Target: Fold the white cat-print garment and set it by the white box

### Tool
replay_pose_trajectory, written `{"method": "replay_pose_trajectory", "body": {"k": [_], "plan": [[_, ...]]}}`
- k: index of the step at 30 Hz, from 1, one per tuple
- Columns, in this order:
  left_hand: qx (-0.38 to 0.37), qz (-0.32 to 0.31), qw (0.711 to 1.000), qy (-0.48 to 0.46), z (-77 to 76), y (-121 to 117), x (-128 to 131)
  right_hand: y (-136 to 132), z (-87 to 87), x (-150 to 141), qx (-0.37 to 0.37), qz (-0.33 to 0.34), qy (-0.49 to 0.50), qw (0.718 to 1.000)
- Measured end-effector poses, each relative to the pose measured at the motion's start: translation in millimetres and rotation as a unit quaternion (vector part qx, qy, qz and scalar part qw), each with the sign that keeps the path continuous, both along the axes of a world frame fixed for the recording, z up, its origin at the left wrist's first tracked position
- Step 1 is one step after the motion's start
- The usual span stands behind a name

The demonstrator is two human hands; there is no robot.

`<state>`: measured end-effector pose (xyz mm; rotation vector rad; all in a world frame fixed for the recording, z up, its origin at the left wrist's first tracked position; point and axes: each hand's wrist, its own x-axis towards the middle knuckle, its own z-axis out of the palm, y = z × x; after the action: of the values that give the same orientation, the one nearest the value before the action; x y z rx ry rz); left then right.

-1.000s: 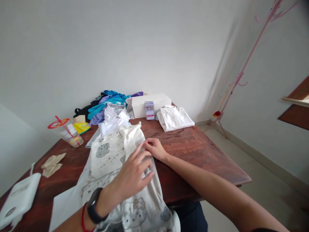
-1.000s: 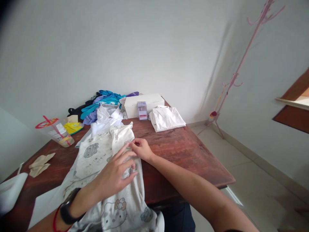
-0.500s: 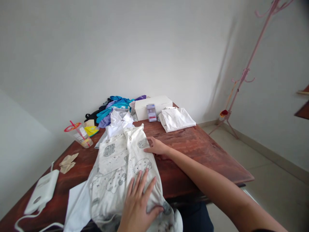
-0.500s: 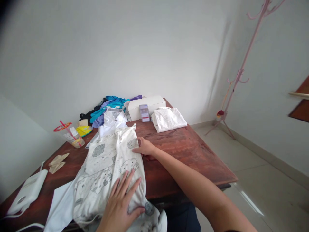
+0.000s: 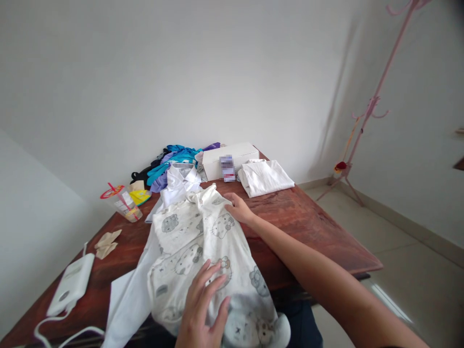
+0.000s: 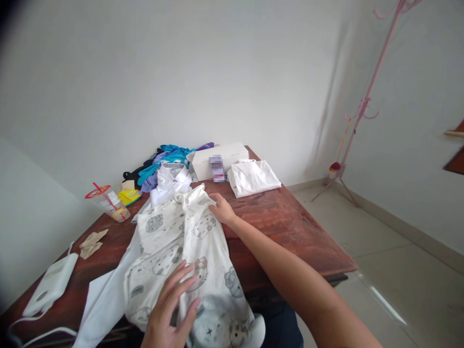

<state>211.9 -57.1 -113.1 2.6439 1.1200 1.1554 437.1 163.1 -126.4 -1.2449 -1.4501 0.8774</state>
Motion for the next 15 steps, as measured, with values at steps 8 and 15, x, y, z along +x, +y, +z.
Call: {"method": "replay_pose_trajectory", "body": {"k": [8,15], "plan": [[-0.09,0.127,0.987,-0.05,9.6,35.3,-40.9,-9.5,5.8,16.6,0.001,-0.045,-0.189,0.981],[-0.384,0.203,0.853,-0.288,26.1,66.5,-87.3,-33.7,19.3,-1.4,0.118,0.071,-0.311,0.94]]}}
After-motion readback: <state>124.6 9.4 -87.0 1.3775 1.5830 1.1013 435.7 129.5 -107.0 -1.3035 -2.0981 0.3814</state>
